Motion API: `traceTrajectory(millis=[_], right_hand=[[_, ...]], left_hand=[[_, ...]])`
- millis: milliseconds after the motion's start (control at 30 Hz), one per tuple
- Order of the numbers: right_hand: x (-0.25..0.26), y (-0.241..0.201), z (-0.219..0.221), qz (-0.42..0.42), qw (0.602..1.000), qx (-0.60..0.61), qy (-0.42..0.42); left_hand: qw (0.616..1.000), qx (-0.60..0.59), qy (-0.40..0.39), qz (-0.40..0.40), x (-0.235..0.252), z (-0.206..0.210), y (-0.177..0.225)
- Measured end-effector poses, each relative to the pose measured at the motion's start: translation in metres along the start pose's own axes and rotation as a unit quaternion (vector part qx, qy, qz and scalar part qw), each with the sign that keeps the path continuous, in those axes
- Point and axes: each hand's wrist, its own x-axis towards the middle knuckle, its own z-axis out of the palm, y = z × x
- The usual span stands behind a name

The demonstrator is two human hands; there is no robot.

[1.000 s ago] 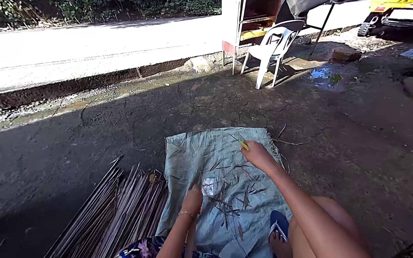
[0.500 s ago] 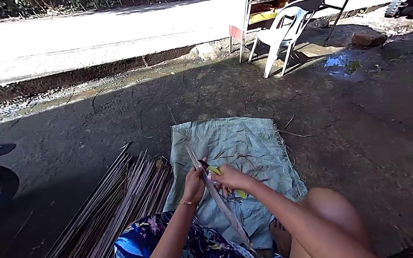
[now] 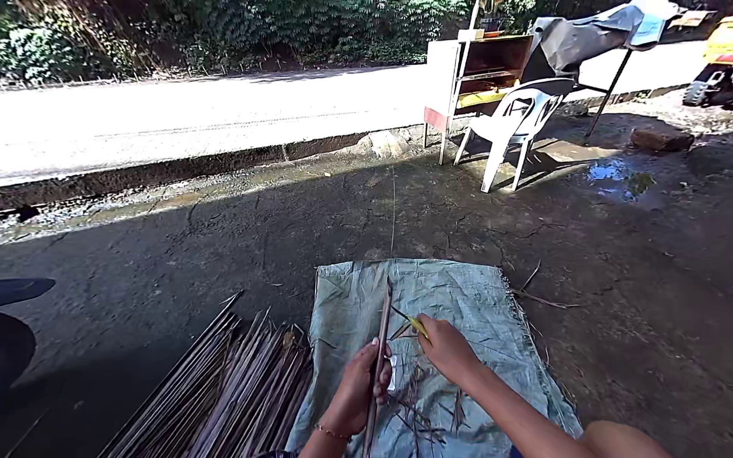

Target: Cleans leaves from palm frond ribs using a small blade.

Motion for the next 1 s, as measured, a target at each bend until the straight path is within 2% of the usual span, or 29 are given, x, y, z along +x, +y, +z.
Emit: traceTrajectory(millis=[133,233,500,633,833,1000], right_hand=[[-0.001,0.002,0.008,-0.017,0.992,-0.113,-0.058],[0.004,0.017,0.012,-0.005,0.988,-0.142,-0.067],[0.014,0.034,0.007,0.054,0.986,-0.153,-0.043],[0.017,0.039,0.000,0.048,0.982,-0.179,-0.032],[0.019,0.049,-0.012,0.092,0.979,-0.181,-0.037],[0.014,0.043,-0.015,0.122,0.967,-0.222,0.009]], left_hand=[[0.995,-0.049,-0.083,-0.039,0.000,0.002,-0.027],[0.989,-0.089,-0.103,-0.062,0.007,0.003,-0.037],[0.964,-0.179,-0.154,-0.125,0.015,0.006,-0.037],[0.966,-0.164,-0.152,-0.130,0.009,0.007,-0.033],[0.947,-0.198,-0.197,-0.160,0.005,-0.003,-0.036],[0.941,-0.220,-0.189,-0.175,0.004,-0.001,-0.035]])
